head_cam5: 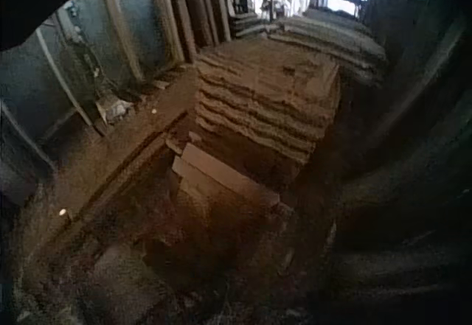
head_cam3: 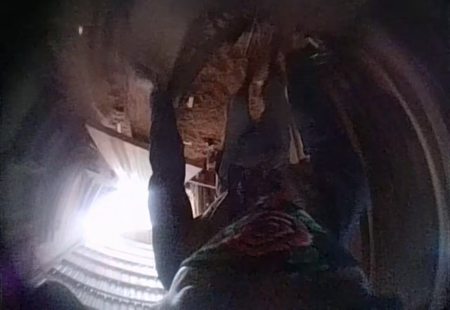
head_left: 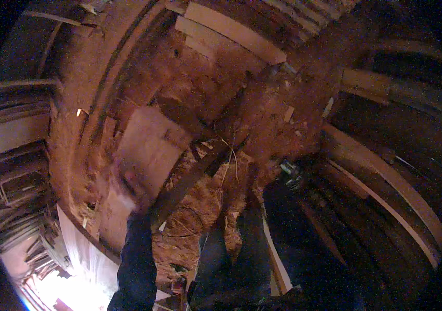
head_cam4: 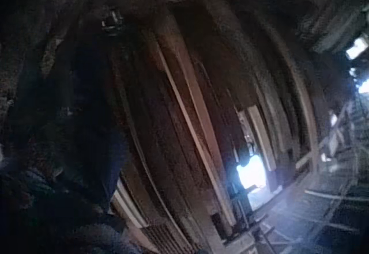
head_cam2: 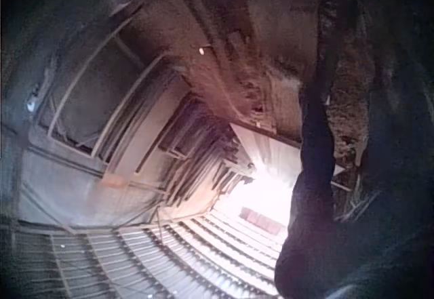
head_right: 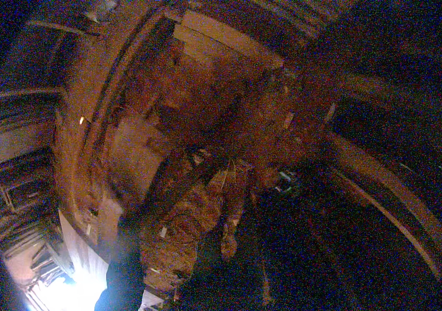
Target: The person marks a large sheet of plywood with a pencil and ruler, drawing lines and making small marks along the edge. They reposition the ruler multiple times to create a series of marks.
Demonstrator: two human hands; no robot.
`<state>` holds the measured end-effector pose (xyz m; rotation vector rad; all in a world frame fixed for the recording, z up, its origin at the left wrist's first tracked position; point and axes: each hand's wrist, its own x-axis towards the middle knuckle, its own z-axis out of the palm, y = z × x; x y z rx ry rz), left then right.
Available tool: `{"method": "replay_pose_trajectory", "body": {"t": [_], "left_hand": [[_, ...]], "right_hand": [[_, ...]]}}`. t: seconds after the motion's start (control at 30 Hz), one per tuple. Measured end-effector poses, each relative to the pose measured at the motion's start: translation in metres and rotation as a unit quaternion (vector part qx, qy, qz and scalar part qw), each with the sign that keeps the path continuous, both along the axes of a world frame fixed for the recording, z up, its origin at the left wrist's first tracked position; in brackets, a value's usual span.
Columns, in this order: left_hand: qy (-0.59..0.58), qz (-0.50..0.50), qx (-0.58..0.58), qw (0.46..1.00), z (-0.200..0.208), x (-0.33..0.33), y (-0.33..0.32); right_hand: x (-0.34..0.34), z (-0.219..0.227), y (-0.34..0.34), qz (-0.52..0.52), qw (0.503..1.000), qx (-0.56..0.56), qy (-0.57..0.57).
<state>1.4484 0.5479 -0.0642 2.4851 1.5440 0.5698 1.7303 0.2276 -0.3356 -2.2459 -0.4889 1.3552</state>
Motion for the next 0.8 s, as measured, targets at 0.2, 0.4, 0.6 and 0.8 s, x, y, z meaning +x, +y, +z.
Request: {"method": "replay_pose_trajectory", "body": {"t": [0.2, 0.4, 0.6, 0.8], "left_hand": [[-0.03, 0.106, -0.025, 0.994, 0.043, 0.055, 0.046], [-0.011, 0.173, -0.031, 0.984, 0.024, 0.094, 0.06], [0.009, 0.163, -0.035, 0.986, -0.001, 0.093, 0.07], [-0.001, 0.136, -0.028, 0.99, -0.005, 0.069, 0.065]], "right_hand": [[0.081, -0.093, 0.091, -0.06, 0.998, -0.023, -0.01], [0.12, -0.197, 0.139, -0.107, 0.992, -0.058, -0.035], [0.119, -0.247, 0.163, -0.139, 0.986, -0.075, -0.058], [0.104, -0.268, 0.168, -0.173, 0.983, -0.038, -0.054]]}}
